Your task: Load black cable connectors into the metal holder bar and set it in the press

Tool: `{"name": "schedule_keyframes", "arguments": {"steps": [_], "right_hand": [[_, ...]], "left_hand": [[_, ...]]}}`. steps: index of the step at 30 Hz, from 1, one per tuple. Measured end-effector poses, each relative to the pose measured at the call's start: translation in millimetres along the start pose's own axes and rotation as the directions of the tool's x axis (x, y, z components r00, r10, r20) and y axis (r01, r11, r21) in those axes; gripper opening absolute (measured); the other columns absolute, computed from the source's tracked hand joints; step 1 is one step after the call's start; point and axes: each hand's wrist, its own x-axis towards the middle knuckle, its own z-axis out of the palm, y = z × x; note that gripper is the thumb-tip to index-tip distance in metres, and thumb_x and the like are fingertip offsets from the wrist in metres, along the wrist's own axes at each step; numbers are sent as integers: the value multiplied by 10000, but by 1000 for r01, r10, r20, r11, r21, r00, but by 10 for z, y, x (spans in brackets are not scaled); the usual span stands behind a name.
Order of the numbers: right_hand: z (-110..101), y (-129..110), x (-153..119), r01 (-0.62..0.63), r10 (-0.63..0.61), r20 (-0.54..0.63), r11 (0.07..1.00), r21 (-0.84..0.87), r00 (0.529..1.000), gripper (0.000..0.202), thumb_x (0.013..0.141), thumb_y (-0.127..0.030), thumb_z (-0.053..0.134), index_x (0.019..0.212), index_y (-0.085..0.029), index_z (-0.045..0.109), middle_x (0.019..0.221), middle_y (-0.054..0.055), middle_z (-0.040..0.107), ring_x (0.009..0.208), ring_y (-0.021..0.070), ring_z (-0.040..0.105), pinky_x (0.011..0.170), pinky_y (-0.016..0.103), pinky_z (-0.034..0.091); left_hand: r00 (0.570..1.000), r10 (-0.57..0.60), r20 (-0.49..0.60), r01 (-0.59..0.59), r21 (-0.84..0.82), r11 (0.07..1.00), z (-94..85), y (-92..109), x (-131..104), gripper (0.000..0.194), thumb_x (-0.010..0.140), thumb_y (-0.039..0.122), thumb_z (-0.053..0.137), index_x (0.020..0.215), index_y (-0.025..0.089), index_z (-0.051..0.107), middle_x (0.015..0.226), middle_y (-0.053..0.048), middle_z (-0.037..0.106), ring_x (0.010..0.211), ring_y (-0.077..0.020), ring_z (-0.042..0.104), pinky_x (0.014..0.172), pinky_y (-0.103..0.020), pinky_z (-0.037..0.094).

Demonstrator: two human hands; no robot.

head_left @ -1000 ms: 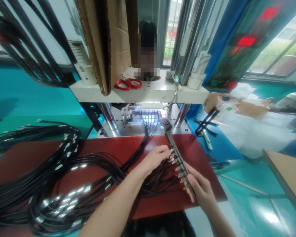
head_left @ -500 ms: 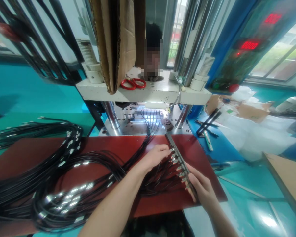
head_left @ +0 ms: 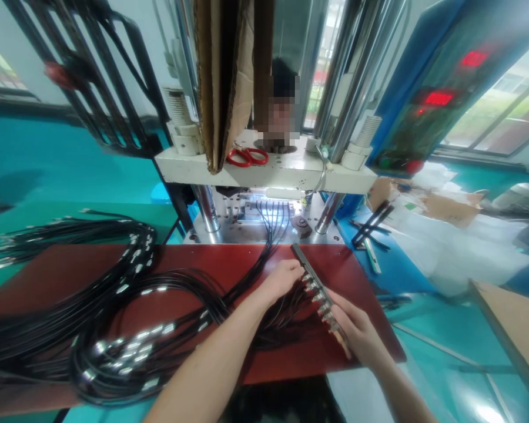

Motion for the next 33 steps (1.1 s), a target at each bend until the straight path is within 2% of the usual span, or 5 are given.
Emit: {"name": "schedule_keyframes", "arguments": {"steps": [8, 15, 22, 28, 33], "right_hand": [[-342, -230, 680, 62, 51, 235, 891, -450, 971, 372, 831, -451, 395, 1043, -162, 495, 459, -68, 489, 289, 84, 393, 300, 193, 297], [-403, -291, 974, 278, -39, 317, 588, -760, 948, 217, 862, -396, 381, 814, -192, 436, 585, 22, 587, 531, 188, 575, 479, 244, 287], [-344, -439, 900, 386, -38, 389, 243, -890, 921, 224, 898, -349, 327, 835, -182, 461, 649, 67, 629, 592, 221, 591, 484, 259, 241], [-303, -639, 1261, 368, -161, 339, 570, -735, 927, 232, 786, -321, 515, 597, -186, 509, 548, 11, 565, 525, 157, 509, 502, 264, 276], [92, -814, 2097, 372, -320, 191, 772, -515, 928, 227, 856, -306, 400, 827, -182, 589, 601, 0, 547, 530, 141, 504, 522, 277, 385]], "left_hand": [[969, 164, -186, -81, 388, 918, -314, 123, -122, 339, 779, 372, 455, 1070, 206, 507, 1001, -75, 582, 854, -207, 549, 760, -314, 393], [968, 156, -195, -58, 432, 900, -698, 4, -216, 298, 771, 370, 451, 1019, 229, 538, 826, -17, 581, 723, -167, 523, 681, -276, 389], [933, -103, -346, 50, -158, 986, -829, -346, 220, 414, 611, 246, 628, 1003, 188, 511, 753, 11, 507, 716, -144, 500, 733, -270, 385], [958, -237, -158, 111, -557, 823, -674, -278, 673, 127, 679, 217, 516, 769, 139, 473, 578, 18, 475, 515, -109, 499, 524, -239, 404], [986, -165, -29, 97, -708, 700, -619, -240, 773, 126, 671, 226, 519, 667, 150, 419, 595, 1, 498, 490, -102, 522, 459, -221, 415]]}}
